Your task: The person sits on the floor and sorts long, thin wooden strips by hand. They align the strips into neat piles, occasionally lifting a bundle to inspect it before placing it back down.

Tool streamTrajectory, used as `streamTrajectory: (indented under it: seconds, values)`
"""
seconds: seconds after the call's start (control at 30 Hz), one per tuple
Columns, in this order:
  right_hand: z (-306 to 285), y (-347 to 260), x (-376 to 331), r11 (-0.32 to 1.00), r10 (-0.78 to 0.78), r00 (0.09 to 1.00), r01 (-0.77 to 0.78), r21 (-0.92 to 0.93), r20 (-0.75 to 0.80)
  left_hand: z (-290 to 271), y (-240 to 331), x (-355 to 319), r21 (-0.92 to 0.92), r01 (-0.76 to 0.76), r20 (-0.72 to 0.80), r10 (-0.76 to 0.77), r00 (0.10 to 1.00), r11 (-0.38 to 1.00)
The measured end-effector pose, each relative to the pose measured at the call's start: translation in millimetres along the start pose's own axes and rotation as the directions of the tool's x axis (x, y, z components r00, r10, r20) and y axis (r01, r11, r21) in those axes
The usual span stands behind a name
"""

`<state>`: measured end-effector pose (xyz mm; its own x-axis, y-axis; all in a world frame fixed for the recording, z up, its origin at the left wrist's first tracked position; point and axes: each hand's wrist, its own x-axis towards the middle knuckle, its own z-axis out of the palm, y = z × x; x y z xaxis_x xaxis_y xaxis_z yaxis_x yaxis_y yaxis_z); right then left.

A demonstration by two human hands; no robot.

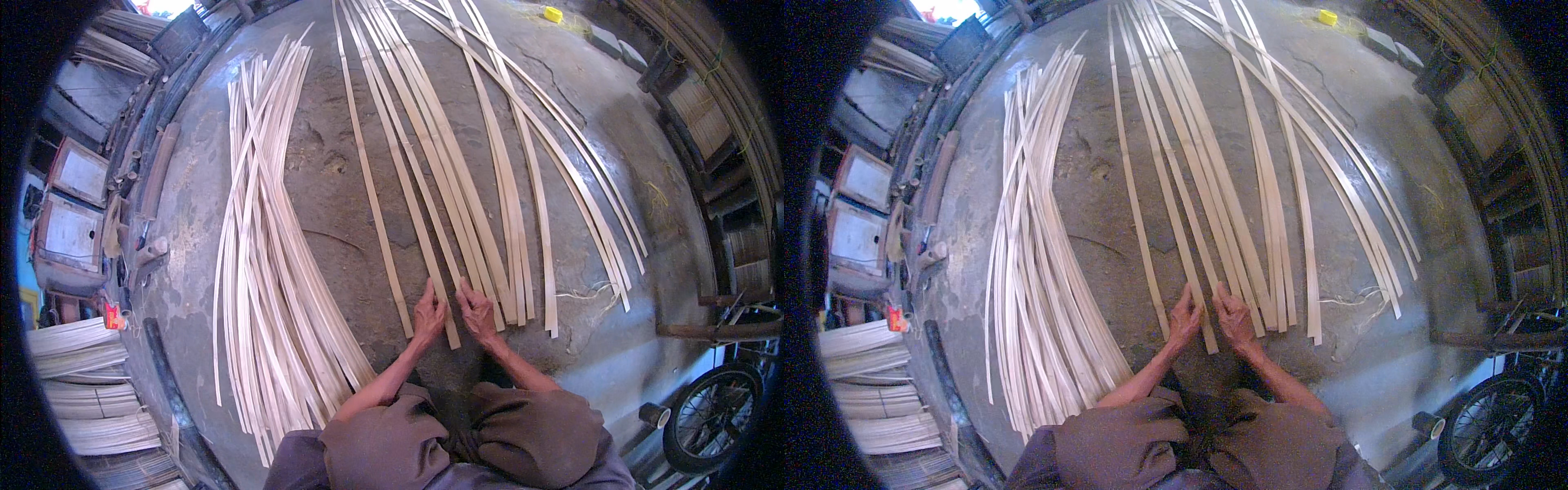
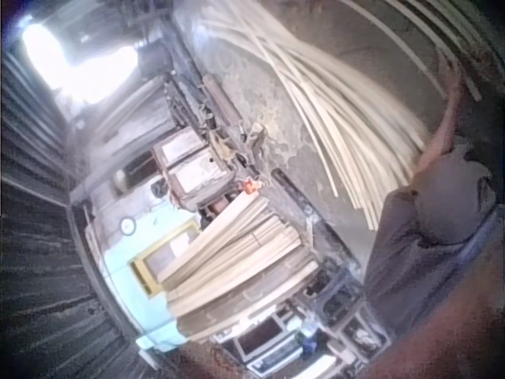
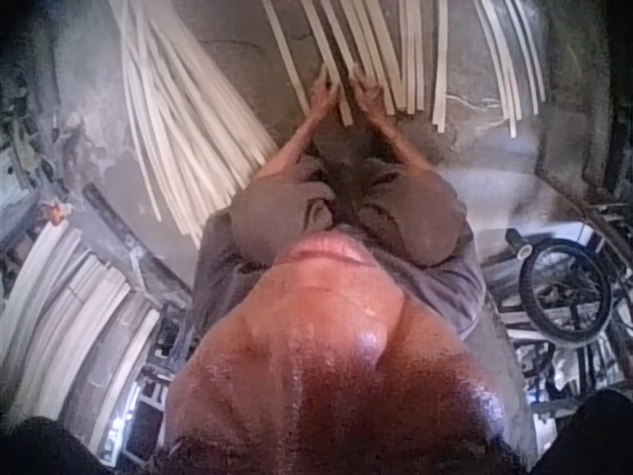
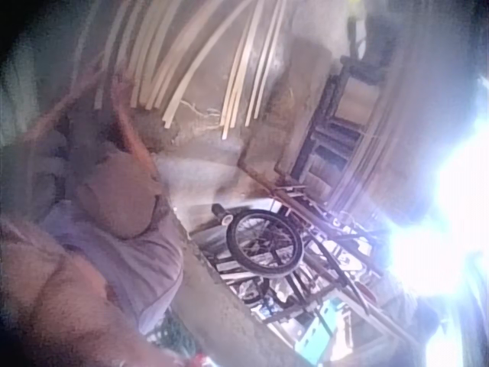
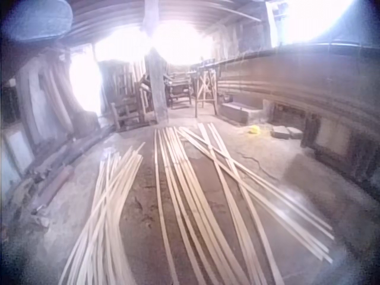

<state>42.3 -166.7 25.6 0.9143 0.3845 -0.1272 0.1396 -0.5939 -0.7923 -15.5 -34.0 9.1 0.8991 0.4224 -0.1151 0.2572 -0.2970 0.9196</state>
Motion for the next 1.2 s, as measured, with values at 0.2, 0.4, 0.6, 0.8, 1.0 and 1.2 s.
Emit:
streamTrajectory:
  seconds: [0.2, 0.4, 0.6, 0.8, 1.0, 1.2]
  values:
    - [7.7, -2.8, -0.5, 0.998, -0.052, 0.998, 0.053, 0.029, -0.023, -1.0, -1.7, -1.7, -0.064, 0.109, 0.080, -0.104, 0.991, 0.992]
    - [10.3, -4.3, -2.7, 0.979, -0.174, 0.971, 0.188, 0.075, -0.163, -7.0, 5.4, -0.1, 0.116, -0.042, 0.080, 0.032, 0.996, 0.992]
    - [-7.8, -44.1, -11.4, 0.940, -0.246, 0.946, 0.286, 0.186, -0.211, -23.2, -9.2, 8.9, 0.533, -0.116, -0.112, 0.205, 0.972, 0.838]
    - [17.3, -23.4, -9.4, 0.949, -0.127, 0.981, 0.163, 0.270, -0.147, -48.5, 3.6, 32.2, 0.643, 0.062, -0.197, 0.087, 0.976, 0.763]
    - [28.4, -50.8, -6.3, 0.954, 0.037, 0.996, -0.057, 0.295, 0.075, -59.0, -16.8, 35.2, 0.679, 0.014, -0.160, 0.130, 0.979, 0.734]
    - [48.5, -38.4, -7.3, 0.965, -0.100, 0.995, 0.100, 0.242, -0.012, -52.9, -23.1, 34.9, 0.491, -0.002, -0.163, 0.094, 0.982, 0.871]
